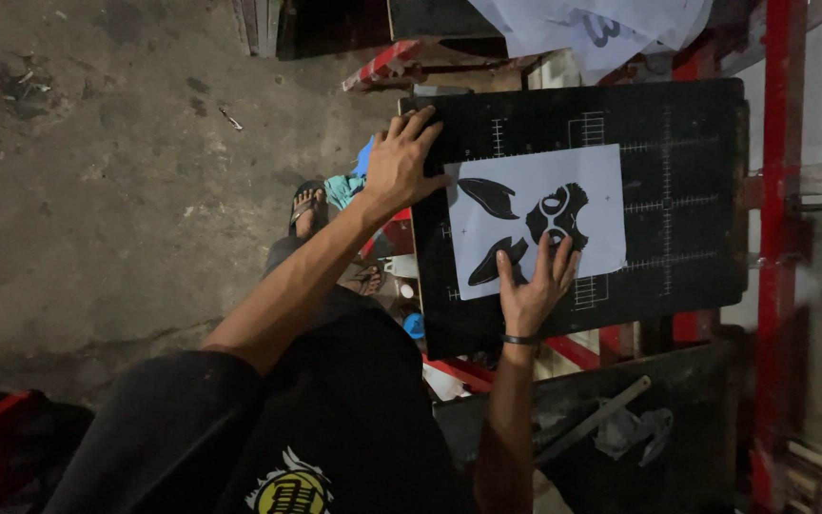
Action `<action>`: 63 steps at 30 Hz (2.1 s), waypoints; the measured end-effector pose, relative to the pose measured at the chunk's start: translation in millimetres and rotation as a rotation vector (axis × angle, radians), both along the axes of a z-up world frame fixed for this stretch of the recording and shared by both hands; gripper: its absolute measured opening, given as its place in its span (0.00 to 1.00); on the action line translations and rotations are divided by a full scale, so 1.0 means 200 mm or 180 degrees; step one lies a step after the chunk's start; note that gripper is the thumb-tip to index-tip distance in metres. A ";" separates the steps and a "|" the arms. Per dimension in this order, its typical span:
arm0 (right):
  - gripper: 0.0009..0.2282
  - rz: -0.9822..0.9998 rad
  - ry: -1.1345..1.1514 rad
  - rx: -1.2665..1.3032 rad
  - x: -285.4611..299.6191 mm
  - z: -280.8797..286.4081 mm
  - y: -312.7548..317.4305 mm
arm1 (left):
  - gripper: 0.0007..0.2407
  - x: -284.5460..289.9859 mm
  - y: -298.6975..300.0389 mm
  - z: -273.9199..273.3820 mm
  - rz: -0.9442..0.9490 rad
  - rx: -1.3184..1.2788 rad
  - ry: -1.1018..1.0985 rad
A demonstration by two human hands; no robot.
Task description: Aligning a printed stencil design on a printing board using a ruler for precise placement.
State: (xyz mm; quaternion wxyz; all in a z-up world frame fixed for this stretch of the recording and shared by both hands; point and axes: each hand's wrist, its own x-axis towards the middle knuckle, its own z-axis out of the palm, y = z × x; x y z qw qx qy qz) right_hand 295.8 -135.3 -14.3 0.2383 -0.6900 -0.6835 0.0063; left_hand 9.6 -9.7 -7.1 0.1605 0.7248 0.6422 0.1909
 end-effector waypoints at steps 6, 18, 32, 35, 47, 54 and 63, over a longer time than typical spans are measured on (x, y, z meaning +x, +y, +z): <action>0.35 0.0030 0.0146 0.0050 0.01 0.00 0.00 | 0.35 0.00 -0.01 0.04 0.0024 -0.0001 -0.0009; 0.34 0.0052 0.0071 0.0109 -0.01 0.03 0.00 | 0.34 -0.01 -0.02 0.05 -0.0009 -0.0048 0.0029; 0.35 0.0076 -0.0001 0.0210 0.01 -0.01 0.00 | 0.32 0.00 -0.01 -0.02 0.0009 0.0040 0.0050; 0.35 0.0073 0.0010 0.0289 0.01 0.00 0.01 | 0.32 0.00 -0.01 -0.01 0.0022 0.0100 0.0086; 0.23 -0.2067 0.0628 0.1113 0.46 0.07 -0.52 | 0.27 -0.03 -0.02 0.14 -0.0389 0.0314 -0.0265; 0.23 -0.3212 0.0248 0.0349 0.66 0.09 -1.16 | 0.29 -0.04 -0.02 0.08 -0.0232 0.0200 -0.0131; 0.13 -0.3250 0.0582 0.0282 0.89 -0.12 -1.29 | 0.30 -0.02 0.05 0.11 -0.0157 0.0453 -0.0425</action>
